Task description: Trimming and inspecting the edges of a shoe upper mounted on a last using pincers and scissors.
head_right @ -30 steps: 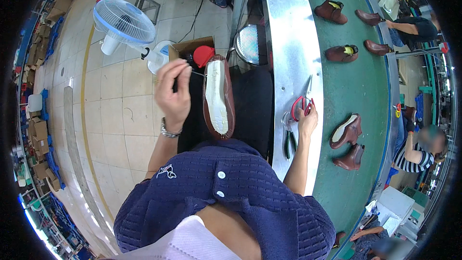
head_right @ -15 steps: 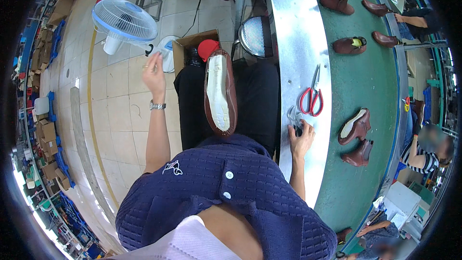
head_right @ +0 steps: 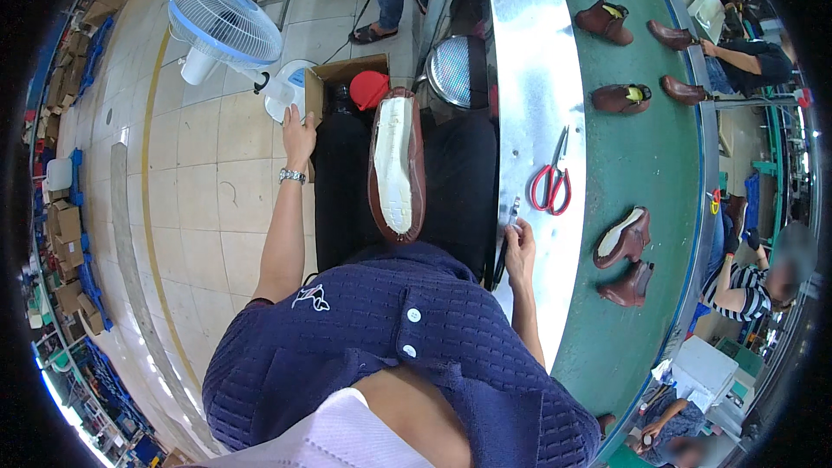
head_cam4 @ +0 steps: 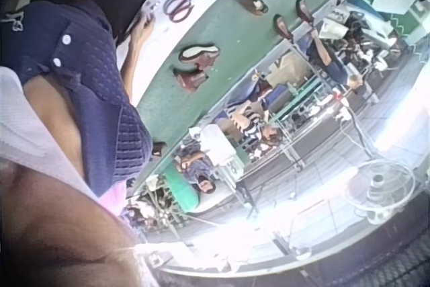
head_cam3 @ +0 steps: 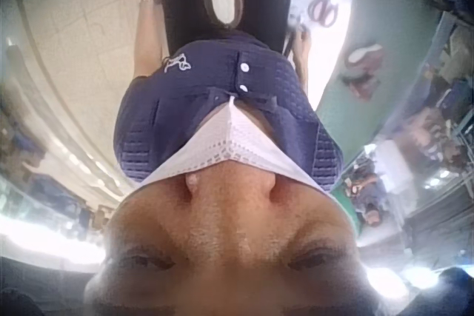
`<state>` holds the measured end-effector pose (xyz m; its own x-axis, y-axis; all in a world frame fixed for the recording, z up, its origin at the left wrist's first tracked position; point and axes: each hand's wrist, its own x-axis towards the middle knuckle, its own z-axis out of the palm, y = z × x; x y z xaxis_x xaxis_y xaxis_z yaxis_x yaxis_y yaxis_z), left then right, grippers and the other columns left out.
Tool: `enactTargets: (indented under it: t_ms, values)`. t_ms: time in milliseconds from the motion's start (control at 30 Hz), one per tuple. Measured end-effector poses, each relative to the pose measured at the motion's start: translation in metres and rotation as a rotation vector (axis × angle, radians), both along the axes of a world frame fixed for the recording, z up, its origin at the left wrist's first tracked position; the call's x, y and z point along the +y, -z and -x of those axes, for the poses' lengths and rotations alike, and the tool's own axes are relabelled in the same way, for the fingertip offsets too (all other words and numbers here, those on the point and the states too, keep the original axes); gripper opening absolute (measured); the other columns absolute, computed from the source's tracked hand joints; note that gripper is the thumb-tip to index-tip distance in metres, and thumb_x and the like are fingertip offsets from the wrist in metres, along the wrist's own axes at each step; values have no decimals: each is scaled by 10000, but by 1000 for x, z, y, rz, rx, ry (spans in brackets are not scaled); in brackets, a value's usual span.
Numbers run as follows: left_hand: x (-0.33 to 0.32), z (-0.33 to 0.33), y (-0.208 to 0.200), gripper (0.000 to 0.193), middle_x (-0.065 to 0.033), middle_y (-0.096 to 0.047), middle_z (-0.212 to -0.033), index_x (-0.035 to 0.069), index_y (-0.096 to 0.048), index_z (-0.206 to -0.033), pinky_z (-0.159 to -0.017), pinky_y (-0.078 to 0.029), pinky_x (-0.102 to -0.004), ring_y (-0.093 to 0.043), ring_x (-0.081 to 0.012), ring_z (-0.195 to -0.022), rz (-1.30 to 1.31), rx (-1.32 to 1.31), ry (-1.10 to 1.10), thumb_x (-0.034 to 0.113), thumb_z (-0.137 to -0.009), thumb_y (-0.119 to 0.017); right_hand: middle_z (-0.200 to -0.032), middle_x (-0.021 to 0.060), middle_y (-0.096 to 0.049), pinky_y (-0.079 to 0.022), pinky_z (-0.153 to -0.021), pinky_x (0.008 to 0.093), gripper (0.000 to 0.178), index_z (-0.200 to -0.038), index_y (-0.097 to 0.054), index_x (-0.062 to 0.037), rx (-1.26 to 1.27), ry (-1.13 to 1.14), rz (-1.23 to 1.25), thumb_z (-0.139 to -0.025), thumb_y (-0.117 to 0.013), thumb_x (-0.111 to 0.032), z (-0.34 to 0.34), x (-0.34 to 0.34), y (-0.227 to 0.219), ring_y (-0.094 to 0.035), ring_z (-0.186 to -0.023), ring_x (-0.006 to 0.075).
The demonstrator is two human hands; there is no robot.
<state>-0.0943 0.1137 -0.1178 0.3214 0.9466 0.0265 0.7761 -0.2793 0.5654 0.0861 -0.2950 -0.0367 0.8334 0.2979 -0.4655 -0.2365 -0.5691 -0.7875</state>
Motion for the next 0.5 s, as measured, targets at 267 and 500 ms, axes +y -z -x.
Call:
enactTargets:
  t_ms: [267, 500]
  values:
    - [-108, -35, -100, 630, -259, -466, -1219, -60, -417, -1235, -949, -372, -380, -464, -359, -1131, 252, -410, 455, 427, -853, -532, -837, 45, -588, -436, -630, 203, 332, -1202, -457, -61, 651, 59, -540, -890, -496, -169, -4, 41, -59, -556, -716, 98]
    - [-112, -28, -125, 524, -205, -581, -636, 9, -554, -685, -555, -460, -438, -594, -363, -636, 79, -27, 392, 499, -850, -469, -838, 51, -612, -436, -738, 248, 553, -1356, -314, -40, 339, -702, -203, -864, -554, -113, -24, 111, -105, -549, -767, 108]
